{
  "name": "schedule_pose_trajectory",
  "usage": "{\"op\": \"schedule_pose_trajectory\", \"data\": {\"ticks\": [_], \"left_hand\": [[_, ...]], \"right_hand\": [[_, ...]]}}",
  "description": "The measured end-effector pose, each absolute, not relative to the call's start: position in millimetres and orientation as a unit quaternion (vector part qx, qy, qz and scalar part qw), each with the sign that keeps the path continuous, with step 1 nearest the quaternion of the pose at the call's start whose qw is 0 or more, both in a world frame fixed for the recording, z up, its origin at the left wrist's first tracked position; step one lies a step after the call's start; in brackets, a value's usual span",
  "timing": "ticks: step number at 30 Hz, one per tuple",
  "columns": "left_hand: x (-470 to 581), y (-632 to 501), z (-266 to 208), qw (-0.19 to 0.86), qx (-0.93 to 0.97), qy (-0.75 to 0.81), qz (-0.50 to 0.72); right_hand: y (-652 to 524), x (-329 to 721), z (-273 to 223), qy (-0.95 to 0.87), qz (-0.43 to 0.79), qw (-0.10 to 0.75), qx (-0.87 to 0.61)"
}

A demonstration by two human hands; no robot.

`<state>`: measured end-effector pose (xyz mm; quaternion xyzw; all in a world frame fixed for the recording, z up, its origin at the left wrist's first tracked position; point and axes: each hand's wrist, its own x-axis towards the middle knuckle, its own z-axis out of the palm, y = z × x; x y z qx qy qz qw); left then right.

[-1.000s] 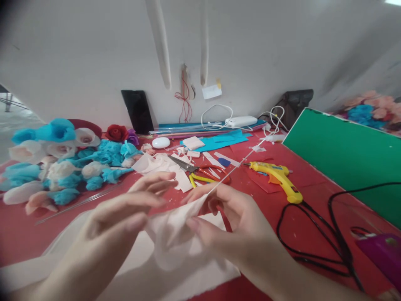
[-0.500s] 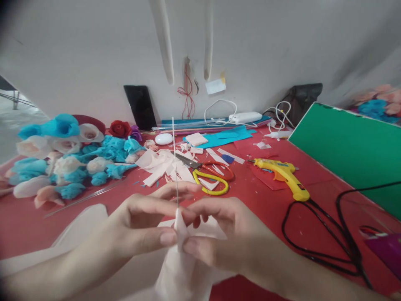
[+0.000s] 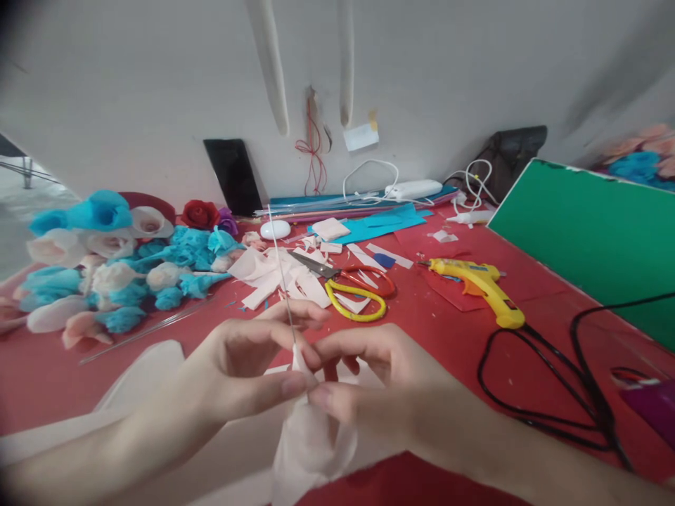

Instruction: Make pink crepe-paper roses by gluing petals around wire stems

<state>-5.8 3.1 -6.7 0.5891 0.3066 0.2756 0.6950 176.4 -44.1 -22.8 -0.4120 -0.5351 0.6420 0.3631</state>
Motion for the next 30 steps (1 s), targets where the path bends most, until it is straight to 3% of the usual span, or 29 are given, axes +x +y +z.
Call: {"op": "schedule_pose_trajectory", "data": {"ticks": [11,30], "left_hand": [[-6.7,1.9,-6.1,0.697,0.592,0.317,0.252],[-5.5,-0.2,-11.3,0.662,0.587,0.346,0.312]], "right_hand": [[-45.2,173.4,-9.9,-0.558,0.605,0.303,-0.481],[-42.5,171.6,-15.6,-0.542,0.603,0.300,-0.502]]}}
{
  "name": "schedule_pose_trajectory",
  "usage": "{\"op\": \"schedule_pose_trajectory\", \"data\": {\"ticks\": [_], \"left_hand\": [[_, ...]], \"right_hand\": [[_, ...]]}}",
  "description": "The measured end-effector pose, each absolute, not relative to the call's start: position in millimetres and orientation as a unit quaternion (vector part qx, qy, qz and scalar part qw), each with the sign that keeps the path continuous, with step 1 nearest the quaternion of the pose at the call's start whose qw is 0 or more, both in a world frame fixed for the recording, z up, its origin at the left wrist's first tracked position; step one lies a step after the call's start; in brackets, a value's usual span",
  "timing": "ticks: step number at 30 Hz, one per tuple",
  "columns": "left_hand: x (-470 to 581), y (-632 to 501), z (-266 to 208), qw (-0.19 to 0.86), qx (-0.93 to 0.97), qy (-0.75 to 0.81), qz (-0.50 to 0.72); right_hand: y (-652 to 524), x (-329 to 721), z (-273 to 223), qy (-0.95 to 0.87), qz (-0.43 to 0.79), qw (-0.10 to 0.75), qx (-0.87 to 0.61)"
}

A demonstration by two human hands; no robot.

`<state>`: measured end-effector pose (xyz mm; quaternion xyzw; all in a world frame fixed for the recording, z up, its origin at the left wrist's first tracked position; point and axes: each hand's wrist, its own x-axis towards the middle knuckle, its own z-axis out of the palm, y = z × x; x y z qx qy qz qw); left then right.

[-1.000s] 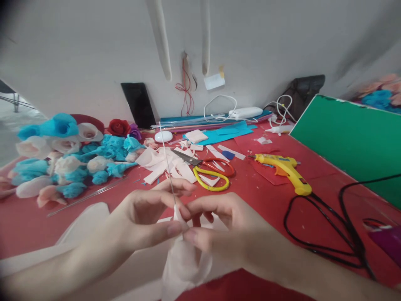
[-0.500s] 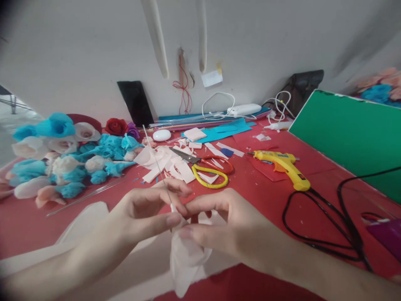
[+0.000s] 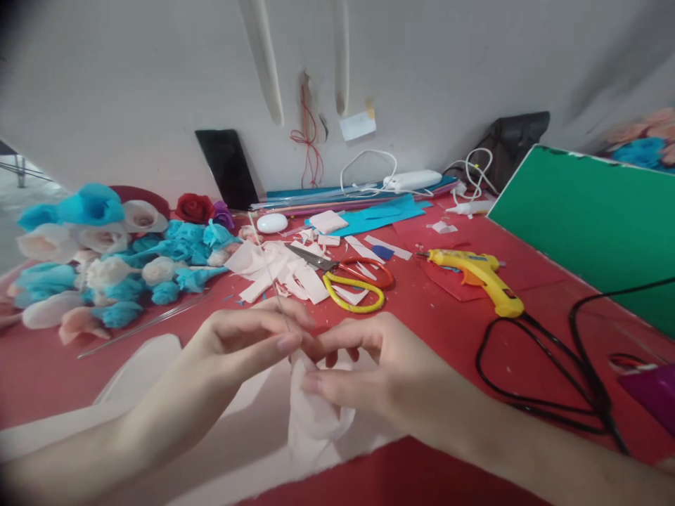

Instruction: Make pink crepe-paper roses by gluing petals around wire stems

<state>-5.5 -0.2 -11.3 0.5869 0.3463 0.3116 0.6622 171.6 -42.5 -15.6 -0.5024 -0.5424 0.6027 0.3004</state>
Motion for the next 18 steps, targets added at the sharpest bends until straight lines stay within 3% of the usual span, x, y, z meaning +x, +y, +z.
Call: {"op": "schedule_pose_trajectory", "data": {"ticks": [5,18], "left_hand": [[-3.3,1.1,-16.0,0.690,0.553,0.329,0.330],[-2.7,3.7,-19.9,0.750,0.525,0.326,0.237]], "right_hand": [[-42.0,171.5,-20.1,-0.545,0.565,0.332,-0.523],[-39.0,173.2,-11.8,-0.504,0.587,0.375,-0.511]]}}
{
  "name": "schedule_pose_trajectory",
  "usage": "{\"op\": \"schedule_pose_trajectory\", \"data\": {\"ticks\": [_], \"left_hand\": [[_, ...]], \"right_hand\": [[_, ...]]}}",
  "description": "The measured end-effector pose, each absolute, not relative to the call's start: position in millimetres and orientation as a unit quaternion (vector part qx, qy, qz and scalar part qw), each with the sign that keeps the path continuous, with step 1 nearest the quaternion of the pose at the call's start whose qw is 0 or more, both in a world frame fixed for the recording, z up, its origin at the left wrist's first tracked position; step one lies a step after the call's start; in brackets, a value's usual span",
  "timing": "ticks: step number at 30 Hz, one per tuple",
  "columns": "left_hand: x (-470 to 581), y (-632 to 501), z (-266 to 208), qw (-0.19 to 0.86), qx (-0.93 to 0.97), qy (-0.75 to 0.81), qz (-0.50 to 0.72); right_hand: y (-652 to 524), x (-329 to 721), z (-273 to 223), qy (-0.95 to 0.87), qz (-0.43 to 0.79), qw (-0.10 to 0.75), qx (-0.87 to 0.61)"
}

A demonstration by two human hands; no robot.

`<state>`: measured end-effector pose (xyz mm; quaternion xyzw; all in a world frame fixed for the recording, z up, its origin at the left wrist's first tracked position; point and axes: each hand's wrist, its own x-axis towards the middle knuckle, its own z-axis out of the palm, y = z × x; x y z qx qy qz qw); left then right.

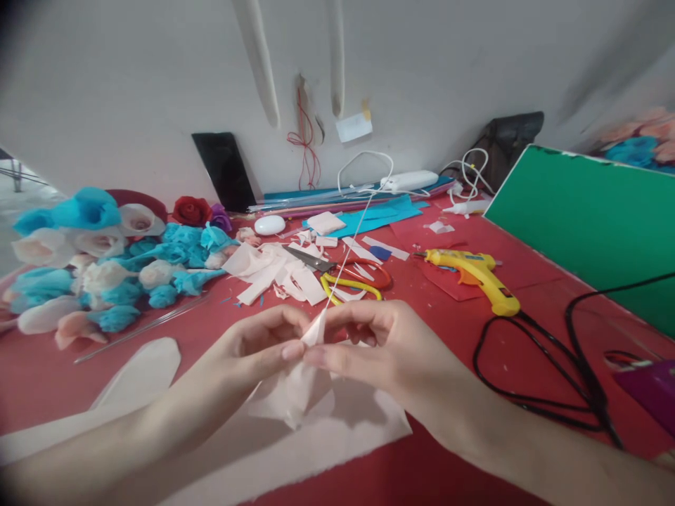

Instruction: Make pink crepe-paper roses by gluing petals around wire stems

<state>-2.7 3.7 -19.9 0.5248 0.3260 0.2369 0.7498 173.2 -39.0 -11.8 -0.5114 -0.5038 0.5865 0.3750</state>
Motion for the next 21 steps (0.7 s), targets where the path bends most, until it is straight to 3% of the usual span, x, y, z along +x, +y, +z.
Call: {"op": "schedule_pose_trajectory", "data": {"ticks": [13,21], "left_hand": [[-7.2,9.4,-7.5,0.750,0.543,0.312,0.215],[-12.3,12.9,9.5,0.603,0.700,0.368,0.098]], "right_hand": [[-34.5,187.7,-7.6,-0.557,0.603,0.376,-0.431],[-16.1,211.9,-1.9,-0.629,0.645,0.173,-0.399]]}}
